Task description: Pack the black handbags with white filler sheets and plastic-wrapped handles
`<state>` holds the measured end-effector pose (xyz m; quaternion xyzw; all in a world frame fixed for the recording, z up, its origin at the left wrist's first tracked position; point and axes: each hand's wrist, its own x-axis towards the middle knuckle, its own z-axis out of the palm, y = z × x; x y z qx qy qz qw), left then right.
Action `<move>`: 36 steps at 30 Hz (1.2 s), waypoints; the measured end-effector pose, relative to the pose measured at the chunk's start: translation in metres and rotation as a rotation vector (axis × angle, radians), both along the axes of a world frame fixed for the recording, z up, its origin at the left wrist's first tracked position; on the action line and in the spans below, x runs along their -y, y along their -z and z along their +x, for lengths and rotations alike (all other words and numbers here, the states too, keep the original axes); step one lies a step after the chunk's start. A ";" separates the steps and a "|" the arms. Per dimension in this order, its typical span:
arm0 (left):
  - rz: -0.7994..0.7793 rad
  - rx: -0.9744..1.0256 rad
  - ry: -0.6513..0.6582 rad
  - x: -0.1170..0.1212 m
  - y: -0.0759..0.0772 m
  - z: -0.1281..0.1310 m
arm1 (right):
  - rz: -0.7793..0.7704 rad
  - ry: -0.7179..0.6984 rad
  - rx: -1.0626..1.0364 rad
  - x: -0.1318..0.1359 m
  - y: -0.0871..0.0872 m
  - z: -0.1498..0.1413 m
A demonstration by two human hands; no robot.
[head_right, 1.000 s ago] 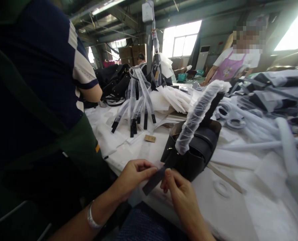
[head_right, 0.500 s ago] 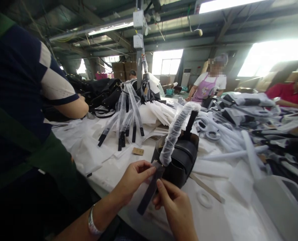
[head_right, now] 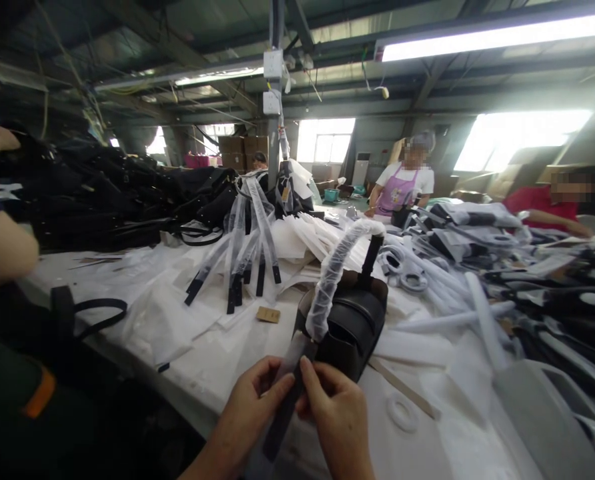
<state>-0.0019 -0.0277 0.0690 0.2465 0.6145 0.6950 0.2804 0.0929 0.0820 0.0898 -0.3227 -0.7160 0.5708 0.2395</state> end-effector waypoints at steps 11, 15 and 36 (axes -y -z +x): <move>0.045 -0.239 -0.129 0.003 0.000 0.001 | 0.045 -0.025 0.005 -0.011 -0.015 -0.015; 0.087 -0.761 -0.234 0.006 -0.003 0.006 | -0.007 -0.028 -0.044 -0.009 -0.016 -0.017; 0.123 -1.420 -0.179 0.031 -0.009 0.007 | -0.293 -0.137 -0.200 -0.005 -0.009 -0.012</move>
